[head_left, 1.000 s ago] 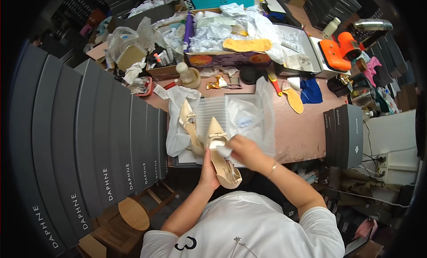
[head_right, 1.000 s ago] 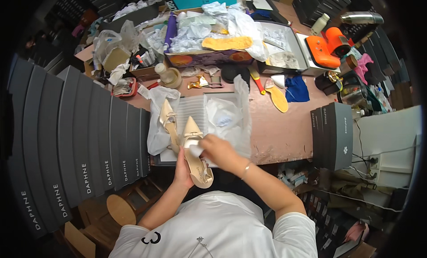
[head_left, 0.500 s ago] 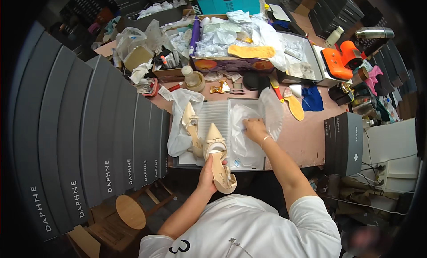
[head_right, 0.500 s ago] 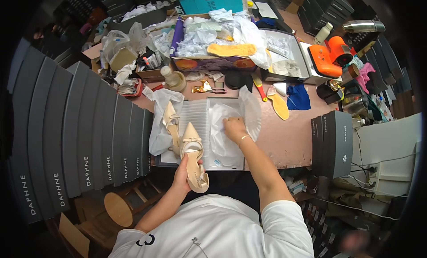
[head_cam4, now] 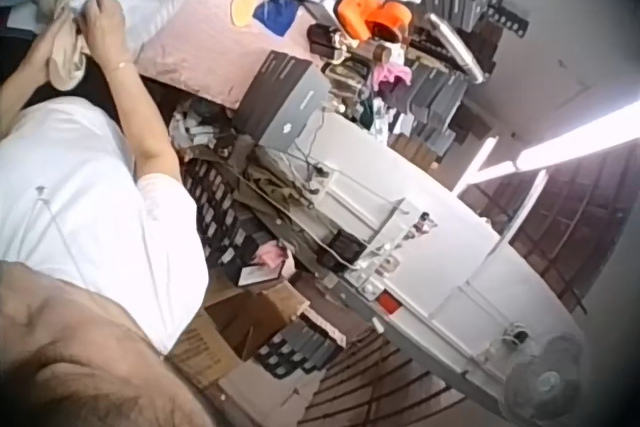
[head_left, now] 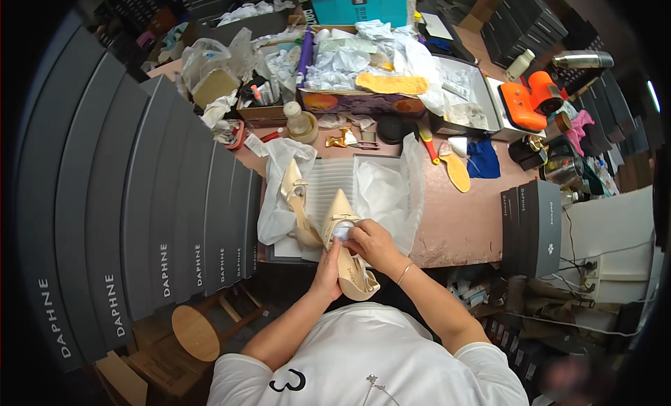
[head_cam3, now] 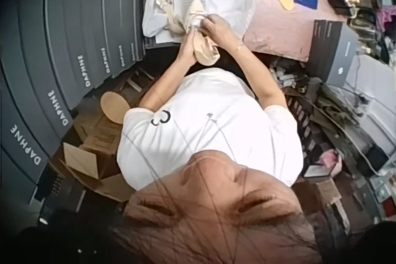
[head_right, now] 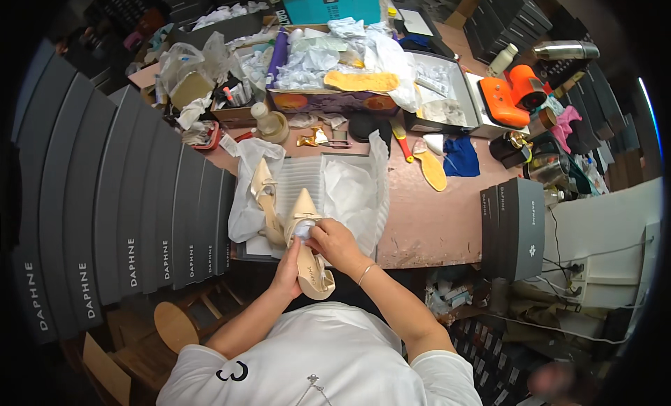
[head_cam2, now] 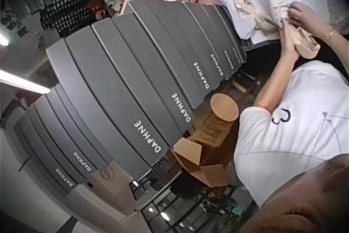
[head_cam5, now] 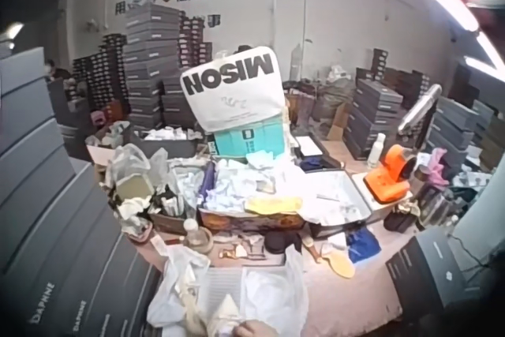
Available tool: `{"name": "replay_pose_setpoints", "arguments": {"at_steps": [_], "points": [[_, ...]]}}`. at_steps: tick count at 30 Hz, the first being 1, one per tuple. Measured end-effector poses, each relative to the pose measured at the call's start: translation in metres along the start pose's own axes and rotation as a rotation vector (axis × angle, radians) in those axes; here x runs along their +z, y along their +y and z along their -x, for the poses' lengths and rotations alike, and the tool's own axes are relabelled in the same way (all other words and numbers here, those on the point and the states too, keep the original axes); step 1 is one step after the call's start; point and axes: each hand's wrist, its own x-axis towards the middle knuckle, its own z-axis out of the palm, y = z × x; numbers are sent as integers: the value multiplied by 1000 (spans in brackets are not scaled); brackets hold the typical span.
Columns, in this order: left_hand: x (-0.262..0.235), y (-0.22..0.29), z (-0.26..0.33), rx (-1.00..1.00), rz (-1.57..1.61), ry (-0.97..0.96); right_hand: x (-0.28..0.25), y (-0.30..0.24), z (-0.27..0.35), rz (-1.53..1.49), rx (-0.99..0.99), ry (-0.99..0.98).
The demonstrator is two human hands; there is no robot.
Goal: Inspecting high-heeled shoes and wrapping them in tissue paper before placing them into boxes.
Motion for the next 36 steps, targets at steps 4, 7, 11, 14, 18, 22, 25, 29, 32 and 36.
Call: {"name": "replay_pose_setpoints", "arguments": {"at_steps": [4,7,11,14,18,22,25,29,32,36], "points": [[-19,-1,-2,-115,-26,-14,2,-6,9,21,78,-49],[-7,-7,-1,-146,44,-47,0,-5,11,33,82,28],[2,-13,14,-229,25,-21,-14,2,16,158,68,-50],[14,-31,14,-167,103,6,0,-2,7,198,51,156],[8,-16,24,-225,85,-86,-19,-15,2,-470,281,6],[28,-7,23,-164,-6,-149,-22,-1,-8,-251,309,-17],[15,11,2,-77,-239,-199,-35,15,-23,-254,325,71],[-41,93,-43,767,-1357,100,-28,70,-31,-55,350,27],[-59,115,-63,837,-1700,-101,47,142,13,-21,434,-178],[-104,120,-73,813,-2053,-186,4,89,15,359,161,-399]]}}
